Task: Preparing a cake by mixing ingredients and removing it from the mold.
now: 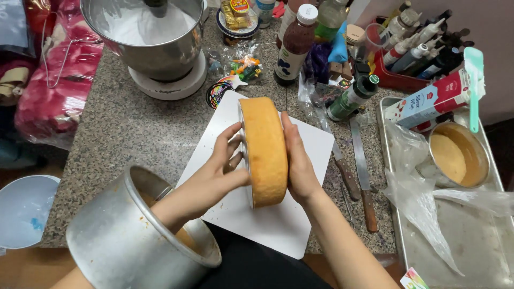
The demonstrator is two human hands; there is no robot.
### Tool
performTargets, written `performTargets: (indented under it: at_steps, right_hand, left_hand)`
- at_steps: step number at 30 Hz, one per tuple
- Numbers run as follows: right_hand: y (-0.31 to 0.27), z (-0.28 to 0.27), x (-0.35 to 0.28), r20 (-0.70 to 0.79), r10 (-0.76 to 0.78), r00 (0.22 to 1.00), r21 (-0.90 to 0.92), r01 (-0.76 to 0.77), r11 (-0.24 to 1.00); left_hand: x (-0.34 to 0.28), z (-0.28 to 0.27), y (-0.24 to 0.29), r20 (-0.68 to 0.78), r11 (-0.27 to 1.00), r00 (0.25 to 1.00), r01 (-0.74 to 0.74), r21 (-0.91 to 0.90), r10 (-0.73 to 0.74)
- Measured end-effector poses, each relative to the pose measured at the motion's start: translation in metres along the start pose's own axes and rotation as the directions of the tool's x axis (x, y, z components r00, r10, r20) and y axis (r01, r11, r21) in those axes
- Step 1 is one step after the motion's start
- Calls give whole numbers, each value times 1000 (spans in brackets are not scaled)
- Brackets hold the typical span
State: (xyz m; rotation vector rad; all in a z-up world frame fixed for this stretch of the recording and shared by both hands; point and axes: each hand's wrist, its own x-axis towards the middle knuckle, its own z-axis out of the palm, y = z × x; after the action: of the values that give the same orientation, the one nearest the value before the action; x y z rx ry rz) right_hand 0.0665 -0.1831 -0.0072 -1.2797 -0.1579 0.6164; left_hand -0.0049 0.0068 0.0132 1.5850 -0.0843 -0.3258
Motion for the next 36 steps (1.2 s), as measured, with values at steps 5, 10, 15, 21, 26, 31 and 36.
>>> performTargets:
  at_steps: [5, 10, 15, 21, 26, 31, 36]
  right_hand:
    - [1, -2, -1, -67, -346, 936, 24, 348, 937]
    - [-1, -6, 0, -55, -377, 925, -287, 346, 893]
    - [-19, 17, -3, -42, -383, 923, -558, 296, 775]
    - [-5, 20, 6, -87, -484, 871, -710, 287, 644]
    - [12, -11, 21, -200, -324, 925, -480, 196, 855]
    - [5, -52, 9, -188, 91, 978, 12, -90, 996]
    - [19, -88, -6, -62, 149, 987, 213, -132, 968]
  left_hand:
    - [1, -5, 4, -66, 938, 994, 64, -341, -92]
    - [10, -1, 2, -139, 954, 970, 159, -252, -198]
    - [18, 4, -4, -180, 957, 957, 187, -223, -229]
    - [14, 2, -10, -143, 934, 949, 236, -269, -281]
    - [8, -8, -11, -102, 902, 959, 208, -379, -264]
    - [-2, -19, -10, -103, 912, 962, 199, -359, -251]
    - [-18, -38, -8, -145, 910, 935, 265, -319, -323]
